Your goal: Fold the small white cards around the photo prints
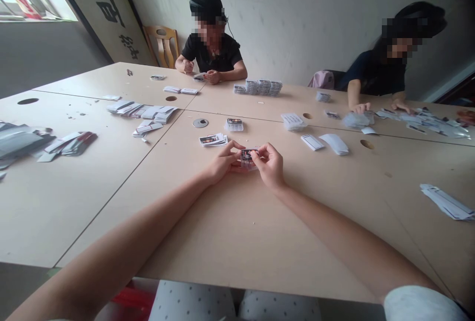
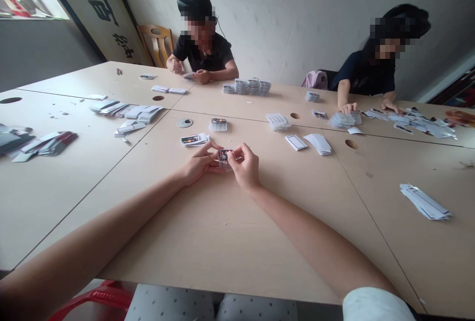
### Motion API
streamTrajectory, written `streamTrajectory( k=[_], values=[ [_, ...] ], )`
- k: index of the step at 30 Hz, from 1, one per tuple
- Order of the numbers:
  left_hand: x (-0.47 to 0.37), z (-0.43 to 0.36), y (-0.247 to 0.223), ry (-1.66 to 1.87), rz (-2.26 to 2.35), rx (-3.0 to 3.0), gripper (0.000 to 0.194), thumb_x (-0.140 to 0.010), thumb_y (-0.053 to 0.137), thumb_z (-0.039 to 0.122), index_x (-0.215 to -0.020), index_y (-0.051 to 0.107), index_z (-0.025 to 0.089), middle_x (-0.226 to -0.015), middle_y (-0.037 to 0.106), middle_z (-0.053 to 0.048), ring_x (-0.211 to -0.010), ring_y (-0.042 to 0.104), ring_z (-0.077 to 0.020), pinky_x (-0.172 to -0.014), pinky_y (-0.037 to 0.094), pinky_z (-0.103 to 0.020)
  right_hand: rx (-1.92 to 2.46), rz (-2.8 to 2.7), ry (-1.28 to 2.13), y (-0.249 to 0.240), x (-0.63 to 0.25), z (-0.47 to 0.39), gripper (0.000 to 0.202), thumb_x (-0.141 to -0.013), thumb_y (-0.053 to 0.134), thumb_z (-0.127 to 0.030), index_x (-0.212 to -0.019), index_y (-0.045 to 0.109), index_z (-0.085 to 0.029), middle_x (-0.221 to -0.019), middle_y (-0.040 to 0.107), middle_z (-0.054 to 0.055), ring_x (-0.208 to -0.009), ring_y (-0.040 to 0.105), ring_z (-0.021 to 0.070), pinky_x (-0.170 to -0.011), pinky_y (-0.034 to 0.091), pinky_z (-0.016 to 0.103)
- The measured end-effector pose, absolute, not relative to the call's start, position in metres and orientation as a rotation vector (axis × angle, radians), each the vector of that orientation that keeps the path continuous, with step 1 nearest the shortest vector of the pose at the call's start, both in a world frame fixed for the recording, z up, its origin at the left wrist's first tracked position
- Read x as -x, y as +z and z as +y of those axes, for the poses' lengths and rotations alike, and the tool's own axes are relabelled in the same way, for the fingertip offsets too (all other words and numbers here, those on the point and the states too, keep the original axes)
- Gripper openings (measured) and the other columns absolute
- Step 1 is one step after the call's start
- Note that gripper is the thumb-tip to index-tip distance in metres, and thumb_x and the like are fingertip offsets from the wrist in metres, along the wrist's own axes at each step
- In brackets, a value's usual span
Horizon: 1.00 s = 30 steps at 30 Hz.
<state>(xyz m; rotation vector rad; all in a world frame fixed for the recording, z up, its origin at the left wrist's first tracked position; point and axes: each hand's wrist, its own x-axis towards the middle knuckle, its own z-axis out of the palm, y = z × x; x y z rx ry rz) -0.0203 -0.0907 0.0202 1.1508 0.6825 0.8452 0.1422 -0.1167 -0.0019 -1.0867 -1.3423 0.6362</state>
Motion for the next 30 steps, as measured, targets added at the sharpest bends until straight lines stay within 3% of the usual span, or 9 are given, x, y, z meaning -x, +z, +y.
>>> streamTrajectory(
  k=[30],
  values=[
    [0.0171, -0.09, 0.0173, 0.863, 0.719, -1.206, 0.031, -0.081, 0.067, 0.037, -0.095, 0.046, 0.019, -0.095, 0.067, -0.004, -0.078, 0.07, -0.0186, -0.075, 0.058, -0.039, 1.092, -1.344, 0.616, 0.0, -0.142, -0.1176, 0.022, -0.081, 0.061, -0.034, -0.071, 0.046, -0.022, -0.066, 0.053, -0.003, -0.06, 0.056, 0.0123, -0.057, 0.047, 0.025]
  ],
)
